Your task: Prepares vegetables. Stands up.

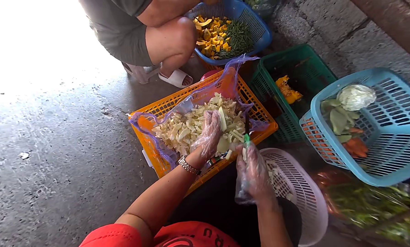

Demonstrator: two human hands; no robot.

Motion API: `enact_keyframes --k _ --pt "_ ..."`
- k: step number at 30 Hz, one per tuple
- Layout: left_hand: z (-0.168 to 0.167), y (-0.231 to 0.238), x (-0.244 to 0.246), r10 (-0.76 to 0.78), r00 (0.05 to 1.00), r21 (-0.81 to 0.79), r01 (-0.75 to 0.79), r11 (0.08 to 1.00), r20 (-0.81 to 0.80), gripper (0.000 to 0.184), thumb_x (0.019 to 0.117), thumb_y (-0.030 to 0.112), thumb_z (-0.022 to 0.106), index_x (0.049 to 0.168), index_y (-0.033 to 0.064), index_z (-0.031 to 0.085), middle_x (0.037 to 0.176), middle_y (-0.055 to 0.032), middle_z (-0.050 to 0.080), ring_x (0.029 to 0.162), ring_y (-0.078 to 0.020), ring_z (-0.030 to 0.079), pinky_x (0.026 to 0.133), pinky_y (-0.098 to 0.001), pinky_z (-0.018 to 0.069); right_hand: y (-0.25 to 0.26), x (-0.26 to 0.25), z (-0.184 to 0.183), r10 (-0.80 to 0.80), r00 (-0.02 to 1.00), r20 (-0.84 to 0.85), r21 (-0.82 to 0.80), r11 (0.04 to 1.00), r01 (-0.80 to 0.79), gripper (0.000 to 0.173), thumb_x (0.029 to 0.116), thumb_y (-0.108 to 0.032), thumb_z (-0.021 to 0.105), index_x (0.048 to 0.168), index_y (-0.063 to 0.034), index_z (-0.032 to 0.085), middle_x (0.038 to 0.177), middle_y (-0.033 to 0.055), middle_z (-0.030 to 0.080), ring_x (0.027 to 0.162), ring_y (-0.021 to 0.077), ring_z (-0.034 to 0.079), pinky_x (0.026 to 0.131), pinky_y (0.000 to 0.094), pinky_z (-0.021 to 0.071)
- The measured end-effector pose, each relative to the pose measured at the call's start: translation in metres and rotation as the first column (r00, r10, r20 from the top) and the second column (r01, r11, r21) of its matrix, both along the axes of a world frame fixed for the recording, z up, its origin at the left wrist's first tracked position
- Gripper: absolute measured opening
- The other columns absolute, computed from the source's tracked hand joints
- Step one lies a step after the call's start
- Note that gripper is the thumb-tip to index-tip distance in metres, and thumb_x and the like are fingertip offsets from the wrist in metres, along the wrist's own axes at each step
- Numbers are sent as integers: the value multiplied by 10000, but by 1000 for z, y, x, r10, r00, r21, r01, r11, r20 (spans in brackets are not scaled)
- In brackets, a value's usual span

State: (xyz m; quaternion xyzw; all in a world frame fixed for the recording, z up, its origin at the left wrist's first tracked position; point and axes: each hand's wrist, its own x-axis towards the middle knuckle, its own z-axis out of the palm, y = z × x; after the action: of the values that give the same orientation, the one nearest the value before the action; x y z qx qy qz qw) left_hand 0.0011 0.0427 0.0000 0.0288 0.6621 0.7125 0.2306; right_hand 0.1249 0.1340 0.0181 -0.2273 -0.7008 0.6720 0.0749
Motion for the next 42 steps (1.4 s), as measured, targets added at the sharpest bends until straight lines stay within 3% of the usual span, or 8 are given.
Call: enact_keyframes --k 2,5,10,15,21,25,36,42 --pt "2 -5 -2 -17 1000 -41 16 999 -12 396 1112 350 305 1398 94 405 1115 -105 550 908 -141 560 787 -332 500 13 -15 -3 -7 984 178 -315 947 64 472 1124 -322 174 1090 -65 568 647 -83 441 480 -2 383 458 153 369" --pt "-2 -3 -9 24 999 -51 -22 998 31 371 1118 312 304 1386 78 408 1067 -96 542 874 -136 557 768 -322 499 12 -21 -2 -7 973 229 -404 909 101 462 1126 -341 184 1099 -81 565 650 -72 457 464 11 386 440 168 371" --pt "-5 0 3 73 997 -40 -72 997 32 393 1119 291 297 1410 60 423 1100 -89 551 894 -100 552 775 -281 490 -13 15 -9 5 1000 -7 68 998 -4 444 1079 -233 299 1238 67 586 862 -17 552 663 -20 445 624 165 421" --pt "3 7 17 29 998 -15 -30 999 -48 401 1111 262 287 1386 8 432 1193 -125 553 1030 -127 564 886 -309 493 -39 41 -17 -58 996 -72 412 907 83 498 1086 -341 375 1158 66 652 789 21 613 623 -11 502 610 165 464" --pt "18 15 25 46 999 41 -45 998 -22 292 1110 222 317 1257 22 472 983 -50 540 865 -60 552 780 -244 477 -44 40 -16 -78 991 -105 484 867 120 482 1080 -329 399 1099 74 663 759 40 603 618 -4 514 619 153 467" --pt "21 10 26 5 998 -48 -8 999 -55 331 1117 221 323 1318 3 469 1100 -117 576 974 -103 565 868 -276 474 -43 40 -15 -85 991 -101 469 874 123 493 1082 -338 389 1109 74 658 768 29 599 630 -17 504 628 140 457" --pt "17 12 28 16 1000 -17 -16 1000 -16 340 1115 233 321 1342 22 460 1143 -125 576 1014 -126 571 892 -307 482 -39 34 -12 -94 994 -59 514 851 111 456 1080 -296 400 1100 82 653 717 26 560 611 22 507 612 179 463" --pt "22 14 34 -5 1000 -19 5 1000 24 303 1110 216 360 1287 3 482 1031 -103 570 887 -105 569 787 -275 490 -29 3 -5 -95 993 67 533 845 44 340 1062 -135 464 1192 132 629 1006 226 698 933 237 688 880 365 539"
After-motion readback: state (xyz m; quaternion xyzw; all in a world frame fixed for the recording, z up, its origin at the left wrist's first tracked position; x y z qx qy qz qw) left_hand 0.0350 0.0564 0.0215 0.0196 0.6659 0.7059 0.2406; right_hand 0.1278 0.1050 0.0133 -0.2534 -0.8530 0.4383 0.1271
